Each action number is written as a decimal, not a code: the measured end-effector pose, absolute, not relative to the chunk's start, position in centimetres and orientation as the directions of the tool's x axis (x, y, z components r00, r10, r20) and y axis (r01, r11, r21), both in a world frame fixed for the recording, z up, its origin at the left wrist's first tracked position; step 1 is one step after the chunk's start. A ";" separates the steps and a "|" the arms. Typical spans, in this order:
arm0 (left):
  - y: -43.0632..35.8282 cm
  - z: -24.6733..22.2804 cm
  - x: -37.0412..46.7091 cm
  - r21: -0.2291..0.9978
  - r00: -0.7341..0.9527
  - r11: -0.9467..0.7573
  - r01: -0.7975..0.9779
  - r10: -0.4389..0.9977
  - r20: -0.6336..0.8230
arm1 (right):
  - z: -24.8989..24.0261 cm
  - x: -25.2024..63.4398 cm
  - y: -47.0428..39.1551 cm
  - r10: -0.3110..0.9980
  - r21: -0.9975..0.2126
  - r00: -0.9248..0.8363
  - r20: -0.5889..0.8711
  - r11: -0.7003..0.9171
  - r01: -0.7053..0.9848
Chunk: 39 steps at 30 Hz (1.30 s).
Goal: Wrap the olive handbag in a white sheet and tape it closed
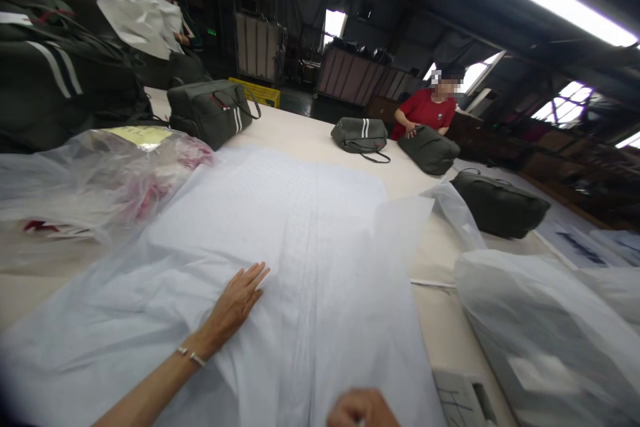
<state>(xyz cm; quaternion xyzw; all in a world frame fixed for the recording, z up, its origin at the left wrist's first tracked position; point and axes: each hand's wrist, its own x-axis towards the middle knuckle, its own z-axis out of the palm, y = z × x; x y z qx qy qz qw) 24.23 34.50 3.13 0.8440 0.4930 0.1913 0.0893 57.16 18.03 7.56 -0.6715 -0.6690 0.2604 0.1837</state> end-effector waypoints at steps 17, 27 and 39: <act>38.9 4.2 24.6 0.399 0.398 -0.446 0.801 0.895 0.202 | -0.4 59.0 32.4 0.937 -0.175 -0.067 0.344 0.134 0.975; 34.3 8.4 27.5 0.303 0.376 -0.577 0.758 0.767 0.520 | -1.1 59.5 32.4 0.938 -0.159 -0.063 0.342 0.124 0.980; 35.5 11.7 25.7 0.228 0.391 -0.603 0.764 0.715 0.579 | 1.1 59.7 33.2 0.965 -0.633 0.192 0.179 -0.037 0.774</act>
